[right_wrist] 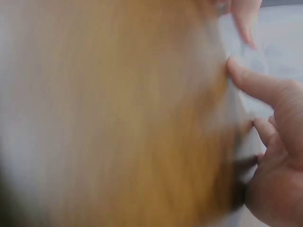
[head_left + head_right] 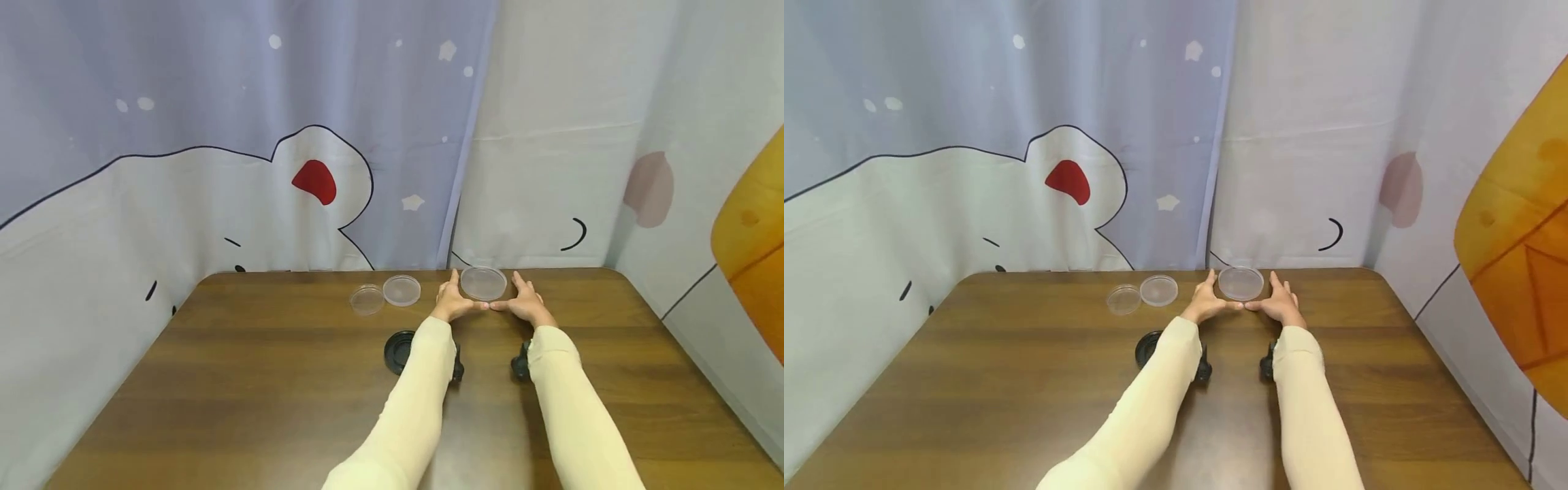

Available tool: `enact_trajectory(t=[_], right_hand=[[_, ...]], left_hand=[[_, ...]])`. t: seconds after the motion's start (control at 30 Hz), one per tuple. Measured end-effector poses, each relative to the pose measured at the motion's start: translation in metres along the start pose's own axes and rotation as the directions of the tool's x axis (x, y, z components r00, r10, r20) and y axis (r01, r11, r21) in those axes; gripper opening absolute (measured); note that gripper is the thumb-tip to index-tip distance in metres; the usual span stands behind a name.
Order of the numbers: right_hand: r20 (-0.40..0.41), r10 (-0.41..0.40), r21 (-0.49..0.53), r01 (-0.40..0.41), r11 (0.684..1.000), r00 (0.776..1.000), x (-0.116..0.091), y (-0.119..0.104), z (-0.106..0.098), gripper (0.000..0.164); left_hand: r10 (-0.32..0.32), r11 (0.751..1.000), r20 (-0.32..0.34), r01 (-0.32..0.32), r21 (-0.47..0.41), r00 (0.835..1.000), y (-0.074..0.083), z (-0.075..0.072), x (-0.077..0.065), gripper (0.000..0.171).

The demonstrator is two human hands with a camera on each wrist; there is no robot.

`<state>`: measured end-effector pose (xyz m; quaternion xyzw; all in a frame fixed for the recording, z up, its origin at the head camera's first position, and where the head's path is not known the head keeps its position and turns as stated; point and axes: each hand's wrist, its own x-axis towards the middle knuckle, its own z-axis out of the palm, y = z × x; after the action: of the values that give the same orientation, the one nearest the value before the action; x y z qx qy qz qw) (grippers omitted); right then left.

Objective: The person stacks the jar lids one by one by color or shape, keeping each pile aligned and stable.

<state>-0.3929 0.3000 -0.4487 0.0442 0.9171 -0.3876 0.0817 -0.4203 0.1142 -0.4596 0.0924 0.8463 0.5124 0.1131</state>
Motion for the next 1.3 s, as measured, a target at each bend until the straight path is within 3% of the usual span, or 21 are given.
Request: enact_trajectory(t=[0.1,0.3,0.43,0.6,0.73,0.83,0.93,1.1,1.2,1.3], right_hand=[[-0.016,0.034,0.026,-0.034,0.999,0.999,0.006,-0.003,0.004,0.111],[-0.055,0.062,0.009,-0.062,0.998,0.997,0.011,-0.002,0.010,0.099],[-0.080,0.038,0.012,-0.038,0.999,0.996,0.010,0.003,0.010,0.097],[-0.069,0.046,0.005,-0.046,0.999,0.997,0.006,0.004,0.008,0.100],[-0.056,0.035,0.127,-0.028,0.991,0.998,-0.001,0.003,0.009,0.102],[-0.034,0.006,0.258,0.003,0.966,0.999,-0.005,0.005,0.007,0.102],[0.003,-0.004,0.324,0.003,0.946,1.000,-0.006,0.008,0.003,0.099],[0.003,-0.002,0.354,0.001,0.935,1.000,-0.011,0.012,0.003,0.091],[-0.020,-0.007,0.389,0.014,0.921,1.000,-0.015,0.011,0.004,0.090],[-0.055,-0.006,0.477,0.031,0.878,0.998,-0.021,0.007,0.006,0.088]], left_hand=[[0.004,0.999,-0.041,-0.002,0.049,0.999,0.003,0.005,0.003,0.110],[-0.049,0.997,-0.013,0.048,-0.057,0.999,0.003,0.006,0.004,0.090],[-0.025,0.995,-0.046,0.020,-0.096,0.999,0.002,0.008,0.007,0.084],[0.010,0.998,-0.089,-0.016,-0.069,0.996,-0.002,0.010,0.011,0.086],[0.039,0.996,-0.099,-0.047,-0.082,0.994,-0.005,0.008,0.010,0.082],[0.071,0.993,-0.092,-0.080,-0.092,0.993,-0.007,0.007,0.007,0.072],[0.083,0.985,-0.083,-0.094,-0.146,0.993,-0.006,0.008,0.004,0.066],[0.052,0.949,-0.119,-0.087,-0.305,0.991,-0.006,0.015,-0.004,0.069],[0.047,0.909,-0.160,-0.109,-0.402,0.986,-0.004,0.018,-0.008,0.066],[0.060,0.859,-0.204,-0.154,-0.489,0.977,0.002,0.016,-0.013,0.065]])
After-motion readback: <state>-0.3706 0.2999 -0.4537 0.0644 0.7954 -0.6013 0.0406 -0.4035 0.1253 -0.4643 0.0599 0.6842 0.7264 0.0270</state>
